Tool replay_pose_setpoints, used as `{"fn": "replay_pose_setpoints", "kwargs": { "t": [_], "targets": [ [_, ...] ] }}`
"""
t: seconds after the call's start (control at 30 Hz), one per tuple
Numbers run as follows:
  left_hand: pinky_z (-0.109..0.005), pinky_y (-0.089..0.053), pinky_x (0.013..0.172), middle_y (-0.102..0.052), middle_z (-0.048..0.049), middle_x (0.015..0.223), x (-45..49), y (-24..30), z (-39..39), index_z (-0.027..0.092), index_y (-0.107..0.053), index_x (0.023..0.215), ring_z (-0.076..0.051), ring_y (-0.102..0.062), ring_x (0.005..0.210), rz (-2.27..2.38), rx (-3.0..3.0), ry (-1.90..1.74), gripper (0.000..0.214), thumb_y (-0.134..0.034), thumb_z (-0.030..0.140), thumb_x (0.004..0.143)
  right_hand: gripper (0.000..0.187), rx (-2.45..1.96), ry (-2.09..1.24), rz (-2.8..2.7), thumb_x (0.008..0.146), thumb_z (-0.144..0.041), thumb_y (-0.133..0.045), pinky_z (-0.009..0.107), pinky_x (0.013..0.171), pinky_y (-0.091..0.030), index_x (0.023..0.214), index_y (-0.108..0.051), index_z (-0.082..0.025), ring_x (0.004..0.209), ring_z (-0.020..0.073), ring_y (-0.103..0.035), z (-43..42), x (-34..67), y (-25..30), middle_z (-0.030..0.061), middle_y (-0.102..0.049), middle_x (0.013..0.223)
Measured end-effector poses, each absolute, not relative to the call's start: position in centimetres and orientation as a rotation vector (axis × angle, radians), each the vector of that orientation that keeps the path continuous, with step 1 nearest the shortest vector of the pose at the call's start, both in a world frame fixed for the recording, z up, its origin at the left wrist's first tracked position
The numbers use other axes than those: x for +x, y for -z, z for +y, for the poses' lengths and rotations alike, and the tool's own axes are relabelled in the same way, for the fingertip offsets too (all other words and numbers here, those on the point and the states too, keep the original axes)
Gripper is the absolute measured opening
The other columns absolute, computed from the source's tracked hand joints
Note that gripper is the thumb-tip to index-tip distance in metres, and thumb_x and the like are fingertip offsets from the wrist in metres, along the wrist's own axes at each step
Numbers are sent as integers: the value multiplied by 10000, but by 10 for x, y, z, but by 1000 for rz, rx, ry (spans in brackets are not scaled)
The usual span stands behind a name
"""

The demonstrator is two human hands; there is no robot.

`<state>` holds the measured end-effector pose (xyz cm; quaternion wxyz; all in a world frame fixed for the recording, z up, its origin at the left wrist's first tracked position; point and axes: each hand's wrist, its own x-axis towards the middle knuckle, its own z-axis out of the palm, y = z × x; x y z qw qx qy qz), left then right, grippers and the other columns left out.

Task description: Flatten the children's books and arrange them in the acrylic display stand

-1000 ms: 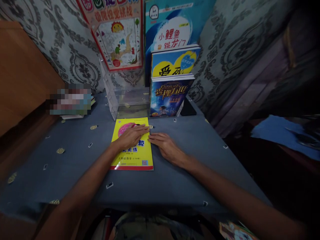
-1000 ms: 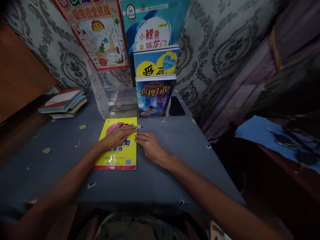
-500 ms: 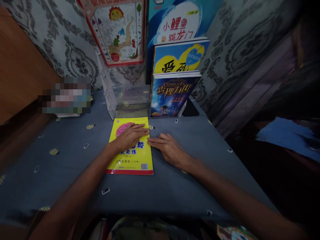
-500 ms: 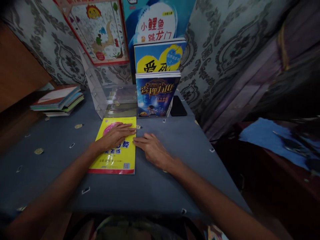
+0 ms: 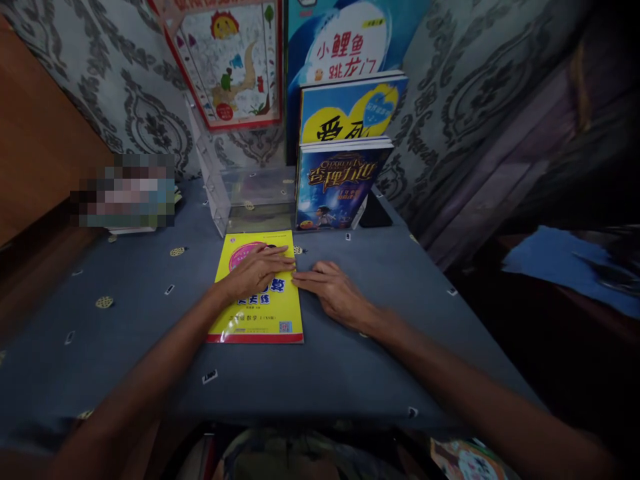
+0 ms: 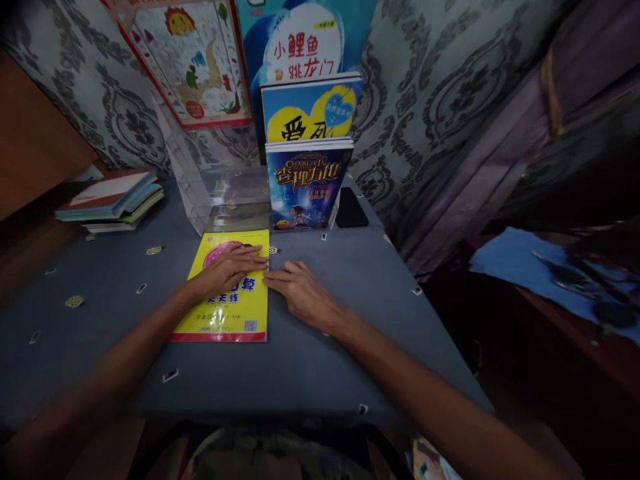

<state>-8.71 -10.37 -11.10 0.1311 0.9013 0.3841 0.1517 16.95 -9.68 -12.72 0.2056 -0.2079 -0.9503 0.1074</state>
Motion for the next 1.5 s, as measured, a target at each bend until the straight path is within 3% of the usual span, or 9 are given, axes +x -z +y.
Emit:
{"fn": "replay_pose_setpoints", "kwargs": {
  "t": [0.17, 0.5, 0.8, 1.03, 1.5],
  "targets": [
    [-603, -278, 1212, -646, -43, 1424, -85, 112, -105, 273, -641, 1351, -248, -436, 1473, 1116, 2673, -424, 429, -407, 168, 1007, 556, -589, -306, -2649, 889, 2, -480, 433, 902, -452, 1328, -684, -271, 981, 251, -572, -94, 171, 131, 41, -732, 1299],
    [-554, -362, 1185, -670, -27, 1393, -85, 107, -108, 273, -654, 1339, -228, -452, 1462, 1091, 2616, -461, 421, -400, 187, 1014, 526, -541, -294, -2641, 876, 22, -473, 421, 905, -461, 1270, -714, -229, 986, 241, -591, -103, 174, 128, 63, -743, 1270],
    [-569, -338, 1192, -704, -38, 1339, -85, 111, -110, 269, -706, 1255, -239, -497, 1427, 1087, 2636, -509, 375, -430, 198, 1012, 573, -514, -335, -2646, 870, 29, -484, 448, 945, -442, 1318, -692, -261, 1014, 247, -594, -111, 181, 130, 54, -736, 1290],
    [-569, -360, 1186, -687, -39, 1365, -82, 104, -116, 278, -684, 1307, -244, -467, 1450, 1073, 2628, -487, 448, -404, 141, 986, 607, -501, -340, -2666, 861, 21, -459, 462, 944, -449, 1358, -665, -261, 1031, 252, -594, -114, 179, 126, 66, -724, 1312],
    [-607, -296, 1206, -710, -42, 1328, -78, 104, -125, 292, -694, 1290, -243, -501, 1424, 1059, 2652, -493, 471, -430, 107, 947, 503, -426, -320, -2608, 885, -14, -524, 442, 955, -472, 1289, -705, -253, 1030, 234, -625, -120, 181, 137, 75, -753, 1253]
  ]
}}
